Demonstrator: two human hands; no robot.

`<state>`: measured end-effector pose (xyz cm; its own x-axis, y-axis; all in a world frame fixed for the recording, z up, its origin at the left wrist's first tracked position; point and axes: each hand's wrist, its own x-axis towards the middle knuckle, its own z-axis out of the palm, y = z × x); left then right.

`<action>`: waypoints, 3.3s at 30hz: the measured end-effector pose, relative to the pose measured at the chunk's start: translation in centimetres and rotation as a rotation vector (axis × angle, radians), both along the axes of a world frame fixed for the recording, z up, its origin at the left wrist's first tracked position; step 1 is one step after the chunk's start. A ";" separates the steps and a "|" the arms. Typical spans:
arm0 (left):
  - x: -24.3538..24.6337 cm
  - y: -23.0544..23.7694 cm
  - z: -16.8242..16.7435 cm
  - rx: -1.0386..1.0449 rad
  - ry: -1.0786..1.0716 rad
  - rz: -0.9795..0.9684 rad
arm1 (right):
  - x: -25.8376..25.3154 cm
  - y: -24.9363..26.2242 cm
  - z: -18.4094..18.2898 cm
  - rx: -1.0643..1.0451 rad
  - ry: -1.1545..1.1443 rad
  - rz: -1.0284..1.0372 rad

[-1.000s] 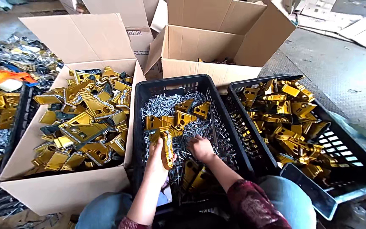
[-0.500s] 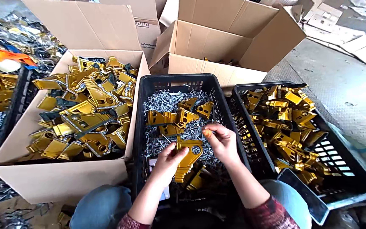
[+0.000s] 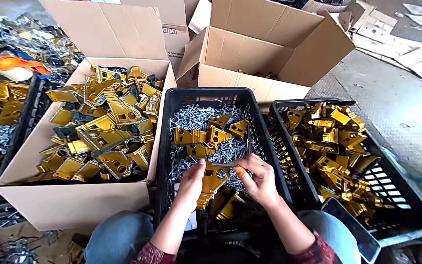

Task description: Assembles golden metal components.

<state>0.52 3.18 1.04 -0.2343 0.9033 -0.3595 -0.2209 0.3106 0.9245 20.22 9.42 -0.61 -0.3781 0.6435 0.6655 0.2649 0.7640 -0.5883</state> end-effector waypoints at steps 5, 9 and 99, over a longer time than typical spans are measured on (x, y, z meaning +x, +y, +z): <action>0.1 -0.2 0.0 0.062 0.040 -0.044 | -0.5 0.0 -0.5 0.015 -0.040 -0.041; 0.5 -0.3 -0.3 0.147 0.073 -0.060 | -1.1 -0.2 -1.0 0.029 -0.067 -0.065; 1.1 -0.4 -2.2 -0.138 -0.183 0.033 | -0.4 -1.8 0.4 -1.521 0.585 0.357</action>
